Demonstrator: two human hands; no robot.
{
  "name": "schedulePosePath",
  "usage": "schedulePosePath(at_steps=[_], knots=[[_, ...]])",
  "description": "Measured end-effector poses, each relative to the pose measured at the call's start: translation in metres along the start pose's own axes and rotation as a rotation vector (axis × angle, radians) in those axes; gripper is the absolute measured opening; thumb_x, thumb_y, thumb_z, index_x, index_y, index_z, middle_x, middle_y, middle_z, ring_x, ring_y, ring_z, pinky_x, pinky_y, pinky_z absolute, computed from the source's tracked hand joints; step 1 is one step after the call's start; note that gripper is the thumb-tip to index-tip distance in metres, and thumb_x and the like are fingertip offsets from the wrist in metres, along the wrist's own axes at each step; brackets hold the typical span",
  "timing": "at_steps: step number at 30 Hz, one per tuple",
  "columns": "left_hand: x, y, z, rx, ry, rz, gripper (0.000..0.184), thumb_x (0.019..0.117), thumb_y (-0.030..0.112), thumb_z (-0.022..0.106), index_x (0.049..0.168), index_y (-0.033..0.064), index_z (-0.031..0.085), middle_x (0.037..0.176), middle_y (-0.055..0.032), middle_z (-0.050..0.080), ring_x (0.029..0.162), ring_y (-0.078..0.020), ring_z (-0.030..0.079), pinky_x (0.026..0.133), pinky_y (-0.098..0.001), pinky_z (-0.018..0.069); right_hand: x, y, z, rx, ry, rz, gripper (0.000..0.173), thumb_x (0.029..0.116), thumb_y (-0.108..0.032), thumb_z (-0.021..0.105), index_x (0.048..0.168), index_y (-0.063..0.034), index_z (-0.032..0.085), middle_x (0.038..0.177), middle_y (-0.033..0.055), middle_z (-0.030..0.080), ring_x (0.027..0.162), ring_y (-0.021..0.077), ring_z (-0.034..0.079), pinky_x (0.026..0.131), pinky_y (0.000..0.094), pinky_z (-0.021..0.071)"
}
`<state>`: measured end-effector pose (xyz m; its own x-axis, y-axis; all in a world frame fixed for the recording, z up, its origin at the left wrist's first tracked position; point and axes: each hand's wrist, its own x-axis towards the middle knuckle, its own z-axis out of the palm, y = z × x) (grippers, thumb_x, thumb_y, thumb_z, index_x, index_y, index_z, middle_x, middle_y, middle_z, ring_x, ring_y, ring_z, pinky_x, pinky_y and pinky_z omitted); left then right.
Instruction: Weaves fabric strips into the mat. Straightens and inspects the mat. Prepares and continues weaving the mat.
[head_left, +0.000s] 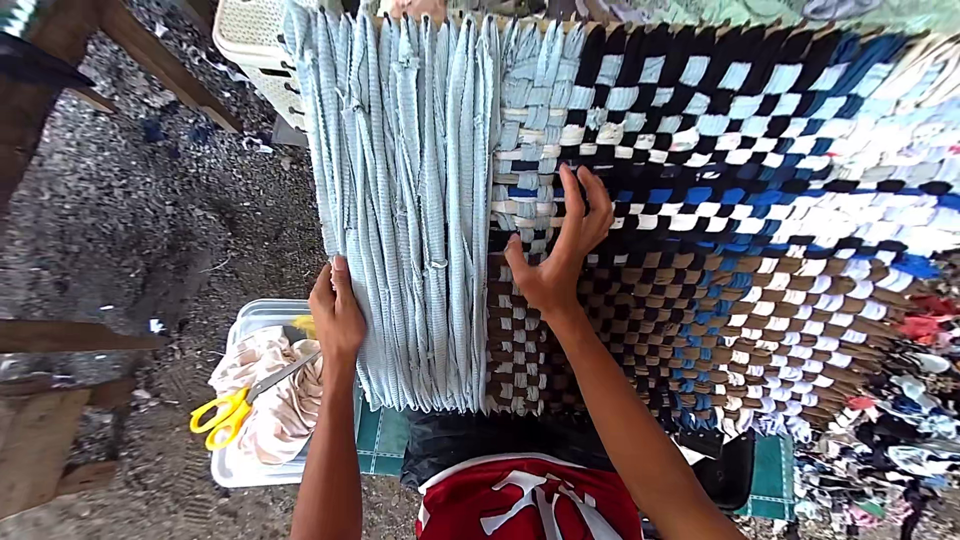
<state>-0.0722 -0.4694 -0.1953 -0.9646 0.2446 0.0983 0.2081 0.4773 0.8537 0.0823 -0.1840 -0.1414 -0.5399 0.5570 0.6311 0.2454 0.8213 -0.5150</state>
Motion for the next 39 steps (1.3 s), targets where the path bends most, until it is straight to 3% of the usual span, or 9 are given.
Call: schedulePosePath(at_steps=[2,6,10,15,22,28,32,35,39], knots=[[0.004,-0.001,0.001,-0.02,0.005,0.014,0.057,0.1085,0.059,0.03,0.103,0.0135,0.065,0.077,-0.0037,0.064,0.068,-0.0148,0.065,0.063,-0.0425,0.0565,0.014,-0.003,0.005,-0.018,0.117,-0.052,0.092,0.0735,-0.048,0.078,0.151,-0.0086,0.049,0.156,0.0232,0.041,0.149,0.0441,0.028,0.12,0.0662,0.0222],[0.005,-0.005,0.001,-0.062,-0.003,0.043,0.053,0.1101,0.053,0.034,0.106,0.012,0.067,0.077,-0.0019,0.064,0.068,-0.0104,0.065,0.065,-0.037,0.0578,0.036,-0.004,0.016,-0.114,0.121,-0.115,0.097,0.0676,-0.051,0.085,0.15,-0.013,0.051,0.155,0.0225,0.044,0.151,0.0437,0.028,0.124,0.0674,0.0147],[0.006,-0.004,0.002,-0.078,-0.001,0.053,0.052,0.1106,0.051,0.034,0.104,0.011,0.066,0.075,-0.0003,0.063,0.066,-0.0083,0.064,0.064,-0.0342,0.0569,0.041,0.005,0.014,-0.112,0.088,-0.124,0.09,0.0713,-0.04,0.081,0.152,-0.0148,0.05,0.155,0.0193,0.045,0.15,0.0398,0.032,0.125,0.0627,0.0178],[0.001,-0.003,0.001,-0.05,0.008,0.016,0.055,0.1097,0.054,0.033,0.105,0.011,0.066,0.076,-0.0025,0.064,0.067,-0.0114,0.065,0.064,-0.0383,0.0575,0.037,0.01,0.011,0.002,0.039,-0.159,0.08,0.0763,-0.032,0.075,0.15,-0.0137,0.052,0.156,0.0177,0.044,0.152,0.0406,0.027,0.124,0.0668,0.0133],[0.002,-0.003,0.0,0.0,0.0,-0.001,0.059,0.1074,0.061,0.031,0.105,0.0127,0.065,0.076,-0.0057,0.064,0.067,-0.0177,0.065,0.062,-0.0459,0.056,0.058,-0.011,0.025,-0.099,0.129,-0.131,0.093,0.0733,-0.051,0.08,0.152,-0.0127,0.049,0.155,0.0211,0.044,0.15,0.0432,0.029,0.123,0.0686,0.0123],[-0.004,0.002,-0.003,0.018,-0.003,-0.012,0.061,0.1065,0.063,0.029,0.105,0.0137,0.065,0.072,-0.0061,0.062,0.061,-0.0189,0.063,0.056,-0.046,0.0539,0.066,-0.005,0.023,-0.149,0.101,-0.158,0.09,0.0727,-0.038,0.082,0.153,-0.0153,0.048,0.155,0.0194,0.044,0.15,0.041,0.031,0.123,0.0672,0.0142],[-0.004,0.001,0.0,0.011,-0.007,-0.019,0.061,0.1063,0.064,0.029,0.108,0.0141,0.065,0.073,-0.0066,0.063,0.063,-0.0191,0.064,0.058,-0.047,0.0545,0.061,0.002,0.016,-0.094,0.064,-0.185,0.073,0.0806,-0.02,0.07,0.151,-0.0147,0.051,0.154,0.0175,0.047,0.15,0.038,0.033,0.124,0.066,0.0121],[0.001,-0.002,0.002,0.021,-0.003,-0.005,0.061,0.1071,0.062,0.028,0.112,0.0141,0.065,0.077,-0.0073,0.065,0.067,-0.0196,0.066,0.062,-0.0484,0.0557,0.062,0.011,0.012,-0.001,0.105,-0.152,0.074,0.0811,-0.033,0.069,0.149,-0.0095,0.052,0.151,0.0172,0.049,0.144,0.0371,0.038,0.12,0.0613,0.0244],[0.007,-0.011,0.002,0.005,-0.006,0.041,0.059,0.1085,0.059,0.029,0.11,0.0128,0.066,0.078,-0.0062,0.065,0.07,-0.0168,0.067,0.066,-0.0455,0.0576,0.082,-0.015,0.014,-0.081,0.158,-0.119,0.091,0.0729,-0.052,0.08,0.149,-0.0104,0.052,0.149,0.0204,0.05,0.144,0.0408,0.038,0.12,0.0674,0.0208]])
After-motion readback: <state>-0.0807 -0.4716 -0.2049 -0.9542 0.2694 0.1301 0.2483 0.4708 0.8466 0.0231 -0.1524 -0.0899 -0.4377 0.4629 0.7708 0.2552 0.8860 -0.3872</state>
